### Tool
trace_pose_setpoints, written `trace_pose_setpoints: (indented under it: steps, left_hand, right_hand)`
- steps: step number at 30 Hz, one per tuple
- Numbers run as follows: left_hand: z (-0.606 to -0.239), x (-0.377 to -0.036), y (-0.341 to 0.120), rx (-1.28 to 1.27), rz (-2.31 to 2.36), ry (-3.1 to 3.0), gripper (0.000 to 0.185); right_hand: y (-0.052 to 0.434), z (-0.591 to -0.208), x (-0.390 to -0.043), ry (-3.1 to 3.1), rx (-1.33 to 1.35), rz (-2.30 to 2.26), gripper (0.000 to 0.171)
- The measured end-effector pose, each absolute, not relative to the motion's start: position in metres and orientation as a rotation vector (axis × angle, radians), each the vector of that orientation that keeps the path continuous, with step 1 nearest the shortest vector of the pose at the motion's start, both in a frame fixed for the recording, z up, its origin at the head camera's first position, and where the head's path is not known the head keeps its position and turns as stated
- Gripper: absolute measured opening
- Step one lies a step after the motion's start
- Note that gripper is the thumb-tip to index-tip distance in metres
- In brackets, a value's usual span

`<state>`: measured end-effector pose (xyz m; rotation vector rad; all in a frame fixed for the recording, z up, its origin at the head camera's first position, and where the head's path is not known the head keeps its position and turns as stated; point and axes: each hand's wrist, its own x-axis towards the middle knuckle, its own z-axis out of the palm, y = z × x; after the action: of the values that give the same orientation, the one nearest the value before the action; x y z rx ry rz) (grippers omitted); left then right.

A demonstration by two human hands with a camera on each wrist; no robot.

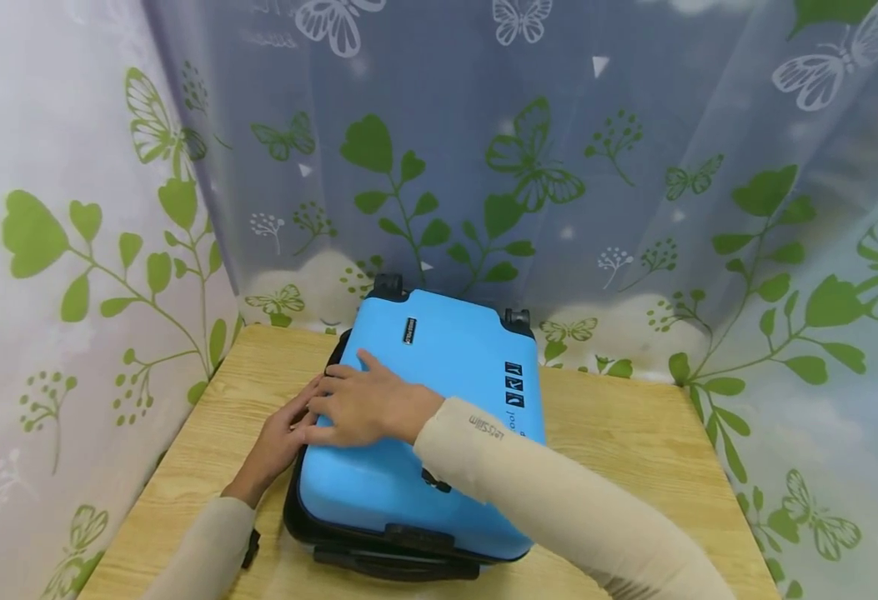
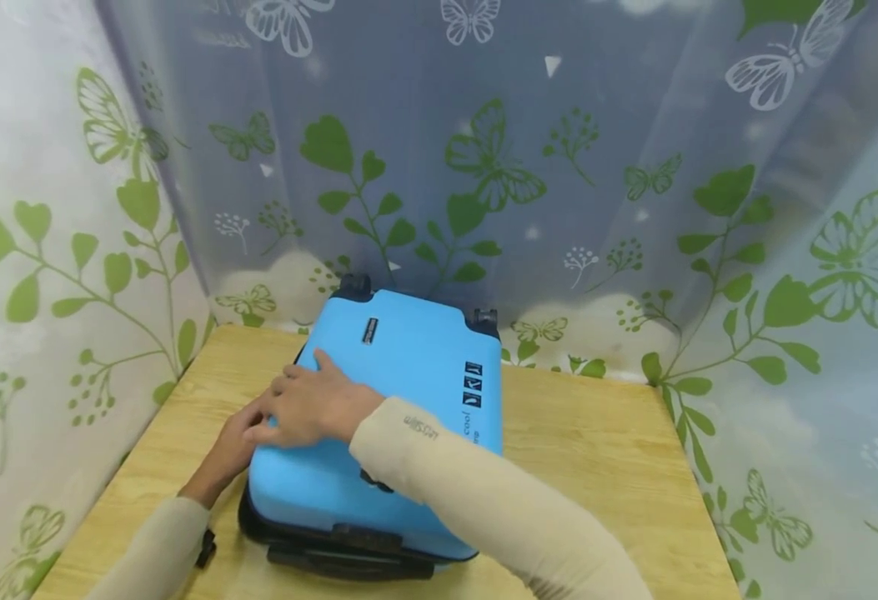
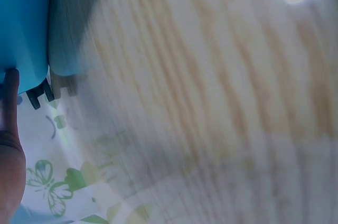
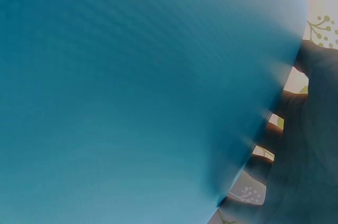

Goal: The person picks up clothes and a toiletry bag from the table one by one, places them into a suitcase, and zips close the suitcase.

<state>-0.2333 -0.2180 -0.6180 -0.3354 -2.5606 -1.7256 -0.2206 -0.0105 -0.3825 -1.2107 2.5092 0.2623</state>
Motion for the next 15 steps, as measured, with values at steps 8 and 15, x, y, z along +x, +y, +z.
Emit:
trace_pose_setpoints:
  steps: [8, 15]
  left_hand:
    - [-0.617, -0.232, -0.217, -0.358, -1.788, -2.553, 0.054]
    - [-0.614, -0.227, -0.218, -0.283, -1.784, -2.559, 0.053]
  right_hand:
    - [-0.016, -0.389, -0.219, 2.493, -1.190, 0.264, 0.058]
    - [-0.021, -0.398, -0.217, 2.481, -1.167, 0.339, 0.062]
